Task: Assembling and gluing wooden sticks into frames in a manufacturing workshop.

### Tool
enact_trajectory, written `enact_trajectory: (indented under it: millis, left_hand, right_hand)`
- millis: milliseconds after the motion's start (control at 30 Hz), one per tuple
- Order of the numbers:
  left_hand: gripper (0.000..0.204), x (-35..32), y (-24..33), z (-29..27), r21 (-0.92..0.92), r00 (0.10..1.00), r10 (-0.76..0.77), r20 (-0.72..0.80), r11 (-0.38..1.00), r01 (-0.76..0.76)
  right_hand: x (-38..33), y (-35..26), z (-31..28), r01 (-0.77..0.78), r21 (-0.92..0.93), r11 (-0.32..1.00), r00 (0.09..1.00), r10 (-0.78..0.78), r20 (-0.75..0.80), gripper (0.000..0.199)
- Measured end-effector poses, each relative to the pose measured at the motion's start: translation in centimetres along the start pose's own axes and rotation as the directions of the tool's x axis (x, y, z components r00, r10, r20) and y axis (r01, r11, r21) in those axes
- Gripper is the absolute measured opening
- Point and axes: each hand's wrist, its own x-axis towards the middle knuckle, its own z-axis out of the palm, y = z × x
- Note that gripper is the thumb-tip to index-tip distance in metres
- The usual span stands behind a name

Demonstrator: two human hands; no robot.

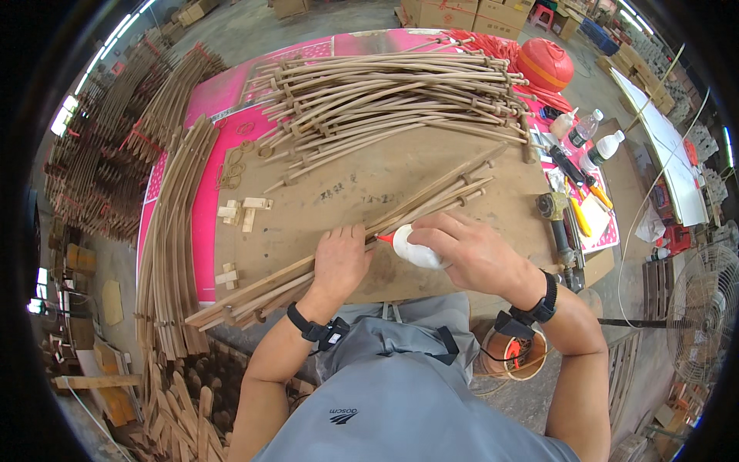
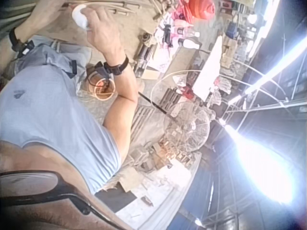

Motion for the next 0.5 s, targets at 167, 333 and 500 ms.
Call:
enact_trajectory:
  millis: [167,333,500]
  left_hand:
    - [0.033,0.01,-0.01,0.03,0.0,1.0,0.0,-0.007,1.0,0.0]
    - [0.033,-0.06,-0.02,0.07,-0.005,1.0,0.0,-0.003,1.0,0.0]
    - [0.032,-0.1,-0.08,0.13,0.024,1.0,0.013,0.01,1.0,-0.013]
  right_hand:
    - [0.09,0.06,0.07,0.022,-0.004,1.0,1.0,-0.022,-0.01,0.054]
    - [0.14,0.09,0.05,0.036,0.001,0.999,0.999,-0.036,0.013,0.053]
    - [0.21,0.08,-0.28,0.032,-0.014,0.999,0.999,-0.032,0.016,0.052]
